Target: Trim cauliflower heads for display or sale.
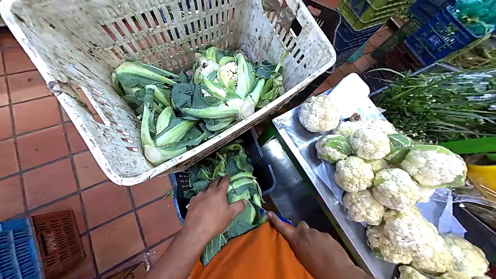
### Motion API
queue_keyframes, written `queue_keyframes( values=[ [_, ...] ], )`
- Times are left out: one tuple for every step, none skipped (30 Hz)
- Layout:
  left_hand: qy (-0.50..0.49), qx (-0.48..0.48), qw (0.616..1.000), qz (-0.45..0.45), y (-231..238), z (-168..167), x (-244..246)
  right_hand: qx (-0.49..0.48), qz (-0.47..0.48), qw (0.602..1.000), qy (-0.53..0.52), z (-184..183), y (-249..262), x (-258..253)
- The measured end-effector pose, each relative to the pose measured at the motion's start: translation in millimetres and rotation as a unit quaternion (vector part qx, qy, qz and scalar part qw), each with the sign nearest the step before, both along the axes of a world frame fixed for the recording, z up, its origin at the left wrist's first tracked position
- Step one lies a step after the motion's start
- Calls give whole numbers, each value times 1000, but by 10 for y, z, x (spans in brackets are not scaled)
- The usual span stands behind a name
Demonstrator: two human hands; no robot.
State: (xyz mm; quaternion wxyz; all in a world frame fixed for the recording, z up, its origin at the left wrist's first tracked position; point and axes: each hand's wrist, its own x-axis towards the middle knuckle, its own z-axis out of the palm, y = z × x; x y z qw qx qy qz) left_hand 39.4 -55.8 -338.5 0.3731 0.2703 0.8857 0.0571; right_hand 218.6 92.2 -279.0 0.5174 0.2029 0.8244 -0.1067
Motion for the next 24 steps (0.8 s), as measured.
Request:
queue_keyframes(
  values=[
    [-2,1,1000,0,-12,-2,-6,-1,-2,1000,-3,34,7,15],
    [-5,2,1000,1,-24,-7,-10,-1,-3,1000,-3,72,18,46],
    [-6,5,1000,2,-28,-15,-25,0,-2,1000,-1,83,36,59],
    [-9,8,1000,5,-33,-23,-43,0,0,1000,-3,60,44,41],
    [-16,9,1000,7,-43,-31,-65,-1,0,1000,-7,11,32,2],
    [-23,10,1000,8,-51,-40,-96,-2,-1,1000,-9,-56,11,-49],
    [-26,11,1000,7,-52,-44,-127,-3,-4,1000,-11,-113,-4,-97],
    [-29,13,999,6,-51,-42,-155,-3,-7,1000,-11,-138,-10,-118],
    [-32,14,999,4,-54,-41,-177,-5,-11,1000,-9,-130,-8,-102],
    [-35,16,999,4,-67,-49,-180,-8,-17,1000,-7,-93,4,-48],
    [-42,19,999,11,-90,-58,-180,-9,-22,1000,-1,-41,24,29],
    [-50,22,998,21,-116,-68,-194,-8,-26,1000,9,8,54,100],
    [-54,26,998,29,-138,-81,-213,-7,-25,1000,13,36,83,139],
    [-53,30,998,34,-151,-96,-224,-4,-20,1000,18,24,106,156],
    [-47,33,998,38,-158,-114,-227,-4,-16,1000,22,-19,120,148],
    [-42,33,998,41,-169,-133,-226,-7,-14,1000,25,-77,124,125],
    [-37,34,998,41,-174,-145,-230,-13,-12,999,27,-123,130,100],
    [-33,38,998,37,-162,-157,-229,-19,-13,999,31,-131,156,107],
    [-32,47,998,30,-139,-166,-214,-23,-13,999,41,-96,202,168],
    [-35,53,998,27,-117,-164,-213,-24,-10,998,56,-28,265,255],
    [-42,54,997,30,-113,-154,-234,-20,-1,997,80,39,346,364],
    [-54,49,997,37,-130,-144,-258,-18,11,994,109,97,449,507],
    [-67,43,996,43,-152,-138,-278,-22,20,991,133,137,584,676],
    [-76,38,995,47,-165,-139,-292,-30,23,987,158,164,749,852]
  ],
)
